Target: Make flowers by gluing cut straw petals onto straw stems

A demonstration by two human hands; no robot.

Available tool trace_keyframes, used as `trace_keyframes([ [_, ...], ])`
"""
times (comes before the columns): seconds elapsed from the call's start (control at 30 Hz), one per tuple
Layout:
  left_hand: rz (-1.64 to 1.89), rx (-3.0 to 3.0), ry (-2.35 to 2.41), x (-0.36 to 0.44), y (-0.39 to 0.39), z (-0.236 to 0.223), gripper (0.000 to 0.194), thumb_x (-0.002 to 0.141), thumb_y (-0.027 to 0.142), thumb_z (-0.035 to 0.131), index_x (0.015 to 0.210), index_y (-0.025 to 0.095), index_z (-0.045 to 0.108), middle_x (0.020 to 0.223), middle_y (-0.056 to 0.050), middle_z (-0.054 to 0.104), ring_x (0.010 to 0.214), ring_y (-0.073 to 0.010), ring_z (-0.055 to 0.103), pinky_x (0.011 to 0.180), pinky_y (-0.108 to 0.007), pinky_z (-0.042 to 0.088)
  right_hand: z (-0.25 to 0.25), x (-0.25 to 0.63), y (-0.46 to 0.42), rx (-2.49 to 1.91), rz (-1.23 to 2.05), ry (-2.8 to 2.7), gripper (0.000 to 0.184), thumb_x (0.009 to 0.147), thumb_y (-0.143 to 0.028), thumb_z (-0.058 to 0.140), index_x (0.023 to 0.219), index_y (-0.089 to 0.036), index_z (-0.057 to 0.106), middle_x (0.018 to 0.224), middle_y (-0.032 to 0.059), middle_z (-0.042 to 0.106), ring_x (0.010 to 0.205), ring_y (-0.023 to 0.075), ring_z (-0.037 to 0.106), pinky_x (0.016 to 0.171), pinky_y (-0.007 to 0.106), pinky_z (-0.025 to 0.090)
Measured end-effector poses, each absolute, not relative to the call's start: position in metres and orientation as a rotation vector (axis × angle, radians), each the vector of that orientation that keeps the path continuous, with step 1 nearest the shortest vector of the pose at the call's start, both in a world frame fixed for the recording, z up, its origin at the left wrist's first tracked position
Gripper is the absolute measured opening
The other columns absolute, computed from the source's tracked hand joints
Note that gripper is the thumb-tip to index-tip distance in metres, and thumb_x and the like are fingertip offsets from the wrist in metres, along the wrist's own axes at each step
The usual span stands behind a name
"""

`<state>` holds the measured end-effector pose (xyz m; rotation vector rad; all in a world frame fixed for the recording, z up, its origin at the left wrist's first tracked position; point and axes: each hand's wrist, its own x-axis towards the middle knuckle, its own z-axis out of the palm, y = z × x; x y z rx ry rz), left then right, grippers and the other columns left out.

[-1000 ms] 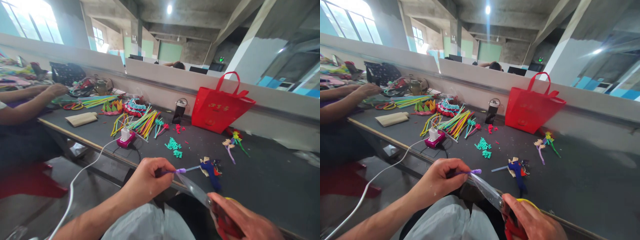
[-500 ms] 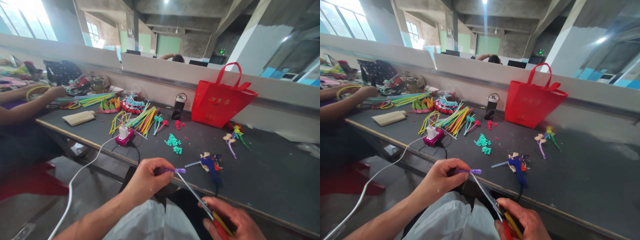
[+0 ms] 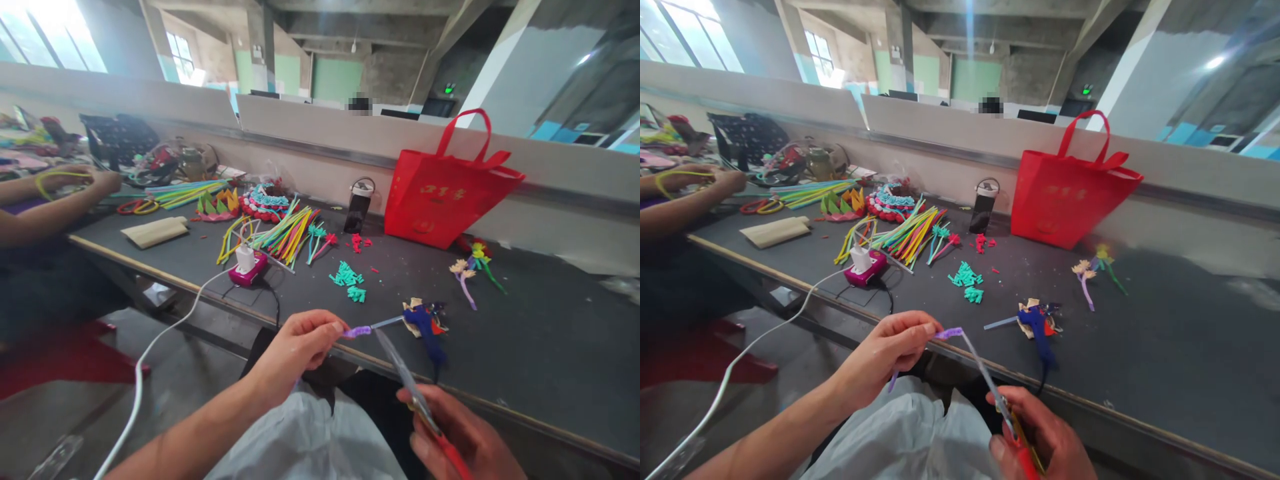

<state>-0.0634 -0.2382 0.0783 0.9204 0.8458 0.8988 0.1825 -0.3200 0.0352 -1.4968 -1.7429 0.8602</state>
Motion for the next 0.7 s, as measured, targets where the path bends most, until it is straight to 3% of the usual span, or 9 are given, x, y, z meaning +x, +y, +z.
trace_keyframes([
  [0.17,0.745,0.879,0.773,-0.054,-0.237,0.069,0.026,0.080,0.038,0.068,0.076,0.013,0.062,0.053,0.006,0.040,0.045,-0.0051,0.028,0.042,-0.023,0.014,0.046,0.162,-0.304,-1.431,0.779,-1.328,0.032,0.076,-0.032,0.070,0.107,-0.024,0.066,0.076,0.0007,0.069,0.063,0.0143,0.067,0.059,0.017,0.055],
  [0.37,0.623,1.036,0.870,-0.045,-0.234,0.069,0.030,0.077,0.042,0.069,0.075,0.013,0.062,0.050,0.009,0.032,0.044,-0.0044,0.020,0.042,-0.022,0.011,0.054,0.144,-0.275,-1.233,0.964,-1.240,0.038,0.076,-0.030,0.073,0.112,-0.025,0.062,0.084,0.0008,0.068,0.071,0.0140,0.066,0.068,0.023,0.056],
  [0.6,0.630,1.111,0.908,-0.042,-0.234,0.066,0.032,0.075,0.044,0.069,0.076,0.013,0.064,0.050,0.007,0.039,0.044,-0.0047,0.027,0.042,-0.021,0.016,0.037,0.132,-0.271,-1.143,1.185,-1.073,0.038,0.080,-0.031,0.070,0.116,-0.025,0.059,0.084,-0.0007,0.063,0.063,0.0094,0.057,0.056,0.019,0.048],
  [0.7,0.602,1.040,0.860,-0.041,-0.234,0.060,0.026,0.076,0.038,0.068,0.078,0.013,0.064,0.052,0.004,0.050,0.041,-0.0058,0.036,0.040,-0.021,0.021,0.032,0.129,-0.271,-1.152,1.176,-1.035,0.038,0.081,-0.029,0.069,0.116,-0.026,0.057,0.082,-0.0020,0.062,0.061,0.0079,0.055,0.054,0.017,0.046],
])
